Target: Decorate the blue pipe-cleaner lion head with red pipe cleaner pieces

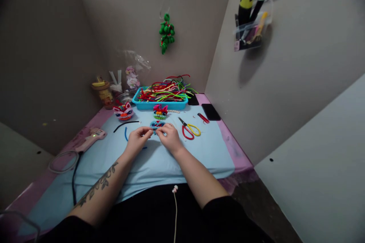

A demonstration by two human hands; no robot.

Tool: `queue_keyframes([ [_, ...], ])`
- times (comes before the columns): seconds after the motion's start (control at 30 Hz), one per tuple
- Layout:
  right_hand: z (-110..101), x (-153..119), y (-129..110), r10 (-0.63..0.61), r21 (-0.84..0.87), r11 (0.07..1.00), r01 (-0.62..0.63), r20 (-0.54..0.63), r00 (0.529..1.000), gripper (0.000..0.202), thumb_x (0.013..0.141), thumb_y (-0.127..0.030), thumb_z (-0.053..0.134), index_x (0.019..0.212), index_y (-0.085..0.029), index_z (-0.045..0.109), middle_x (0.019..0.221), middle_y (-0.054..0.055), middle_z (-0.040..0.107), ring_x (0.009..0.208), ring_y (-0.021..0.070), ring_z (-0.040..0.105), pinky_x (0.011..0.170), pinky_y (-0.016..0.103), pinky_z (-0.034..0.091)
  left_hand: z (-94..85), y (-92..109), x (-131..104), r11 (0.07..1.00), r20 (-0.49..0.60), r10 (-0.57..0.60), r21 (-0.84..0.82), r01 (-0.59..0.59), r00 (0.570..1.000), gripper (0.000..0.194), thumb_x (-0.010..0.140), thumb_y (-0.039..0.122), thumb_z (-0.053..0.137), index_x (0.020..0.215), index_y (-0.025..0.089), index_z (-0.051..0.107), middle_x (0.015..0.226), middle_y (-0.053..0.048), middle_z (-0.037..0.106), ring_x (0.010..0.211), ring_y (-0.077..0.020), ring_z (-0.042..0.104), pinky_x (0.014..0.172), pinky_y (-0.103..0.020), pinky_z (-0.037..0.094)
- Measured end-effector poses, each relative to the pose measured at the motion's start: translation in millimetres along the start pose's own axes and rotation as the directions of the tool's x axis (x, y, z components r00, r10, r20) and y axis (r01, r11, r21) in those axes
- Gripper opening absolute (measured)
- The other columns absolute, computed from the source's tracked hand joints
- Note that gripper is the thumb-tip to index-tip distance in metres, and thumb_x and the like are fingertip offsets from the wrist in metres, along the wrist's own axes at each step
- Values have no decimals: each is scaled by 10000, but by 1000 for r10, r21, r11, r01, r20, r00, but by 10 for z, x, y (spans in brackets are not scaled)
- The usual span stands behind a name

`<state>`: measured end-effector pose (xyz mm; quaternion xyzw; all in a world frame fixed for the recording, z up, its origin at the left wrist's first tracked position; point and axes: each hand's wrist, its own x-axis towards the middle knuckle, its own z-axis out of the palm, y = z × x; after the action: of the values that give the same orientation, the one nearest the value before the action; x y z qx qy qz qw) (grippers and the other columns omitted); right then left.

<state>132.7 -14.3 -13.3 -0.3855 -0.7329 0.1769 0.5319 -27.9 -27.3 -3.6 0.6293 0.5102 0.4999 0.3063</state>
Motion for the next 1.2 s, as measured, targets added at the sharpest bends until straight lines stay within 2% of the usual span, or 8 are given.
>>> queue_keyframes([
  [0.2, 7, -2, 7, 17, 3, 1000, -17, -15, 1000, 130, 804, -214, 600, 727, -224, 703, 712, 25, 629, 756, 178, 561, 756, 318, 430, -5, 30, 8, 1000, -18, -16, -19, 15, 1000, 259, 683, 331, 674, 857, 139, 692, 703, -39, 683, 630, -147, 603, 588, -240, 476],
  [0.33, 1, 5, -20, 16, 1, 1000, -16, -10, 1000, 128, 801, -211, 597, 721, -223, 696, 711, 24, 633, 746, 175, 561, 754, 322, 430, -10, 22, 6, 999, -13, -26, -42, 26, 1000, 242, 715, 346, 647, 843, 144, 687, 704, -40, 681, 629, -149, 605, 590, -242, 478],
  [0.5, -12, 7, -35, 38, 10, 999, -38, -16, 999, 98, 780, -194, 589, 827, -217, 672, 745, 27, 621, 741, 177, 549, 726, 313, 436, -28, -9, 14, 999, -27, -13, -44, 11, 1000, 207, 734, 340, 627, 802, 154, 685, 697, -29, 682, 617, -144, 604, 600, -240, 471],
  [0.67, -20, 4, -16, 19, -23, 1000, -19, -6, 1000, 104, 800, -188, 545, 722, -210, 611, 716, 24, 593, 757, 184, 540, 736, 310, 421, -44, -44, 21, 1000, -47, 15, -5, -15, 999, 199, 740, 325, 621, 822, 159, 693, 716, -30, 689, 632, -146, 605, 615, -241, 469],
  [1.2, -2, 12, 18, 49, -45, 998, -48, 14, 999, 172, 843, -228, 484, 686, -208, 552, 693, 15, 564, 706, 168, 516, 673, 281, 389, -42, -34, -2, 995, -74, 68, 79, -62, 995, 188, 753, 322, 617, 821, 168, 700, 770, -45, 703, 672, -159, 611, 619, -248, 463],
])
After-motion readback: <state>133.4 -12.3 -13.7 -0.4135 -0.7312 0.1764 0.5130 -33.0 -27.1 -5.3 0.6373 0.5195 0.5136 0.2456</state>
